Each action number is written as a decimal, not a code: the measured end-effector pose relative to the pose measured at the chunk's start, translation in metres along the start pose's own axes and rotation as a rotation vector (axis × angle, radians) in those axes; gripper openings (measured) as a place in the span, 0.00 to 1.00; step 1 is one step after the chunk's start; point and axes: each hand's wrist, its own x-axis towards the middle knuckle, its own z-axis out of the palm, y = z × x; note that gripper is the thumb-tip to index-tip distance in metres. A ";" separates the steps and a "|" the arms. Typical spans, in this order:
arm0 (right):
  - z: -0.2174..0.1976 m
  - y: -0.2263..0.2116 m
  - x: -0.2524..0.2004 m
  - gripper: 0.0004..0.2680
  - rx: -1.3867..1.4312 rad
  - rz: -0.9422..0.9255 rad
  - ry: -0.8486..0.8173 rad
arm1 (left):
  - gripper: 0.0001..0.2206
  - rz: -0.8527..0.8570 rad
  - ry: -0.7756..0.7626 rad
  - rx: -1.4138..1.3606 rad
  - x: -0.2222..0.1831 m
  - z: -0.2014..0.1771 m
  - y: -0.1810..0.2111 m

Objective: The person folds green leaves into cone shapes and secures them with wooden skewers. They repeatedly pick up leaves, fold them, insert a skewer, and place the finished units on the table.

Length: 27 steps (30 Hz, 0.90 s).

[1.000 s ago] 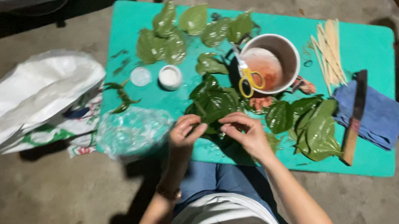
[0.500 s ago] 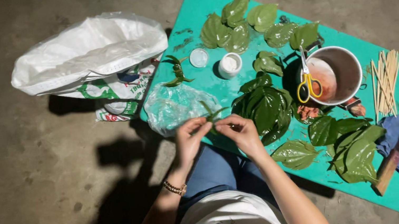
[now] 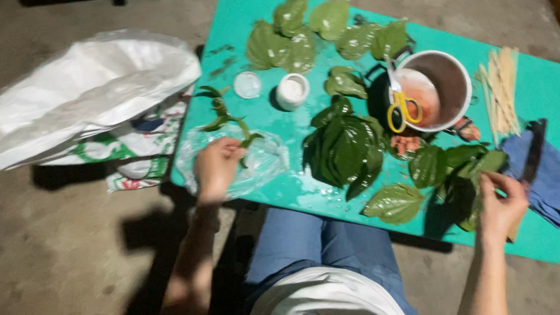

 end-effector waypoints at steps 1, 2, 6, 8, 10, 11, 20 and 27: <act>-0.014 0.023 0.002 0.07 -0.015 0.081 0.019 | 0.09 -0.006 -0.001 -0.039 -0.002 0.001 -0.006; -0.026 0.043 0.002 0.08 -0.029 0.163 0.040 | 0.09 -0.013 -0.003 -0.077 -0.002 0.003 -0.013; -0.053 0.078 -0.008 0.13 -0.236 0.241 -0.005 | 0.10 -0.103 -0.060 -0.296 0.003 -0.001 -0.036; -0.050 0.078 -0.006 0.13 -0.359 0.187 -0.036 | 0.10 -0.143 -0.145 -0.445 0.010 -0.005 -0.042; -0.051 0.078 -0.008 0.13 -0.460 0.075 -0.008 | 0.10 -0.110 -0.198 -0.481 0.015 -0.011 -0.043; -0.053 0.077 -0.008 0.13 -0.495 -0.011 0.040 | 0.10 -0.089 -0.222 -0.499 0.019 -0.015 -0.041; -0.058 0.089 0.002 0.14 -0.414 0.146 0.108 | 0.09 -0.037 -0.049 0.069 0.016 -0.017 -0.013; -0.075 0.048 0.000 0.11 -0.030 0.062 0.245 | 0.07 -0.006 0.073 0.025 0.009 -0.012 -0.014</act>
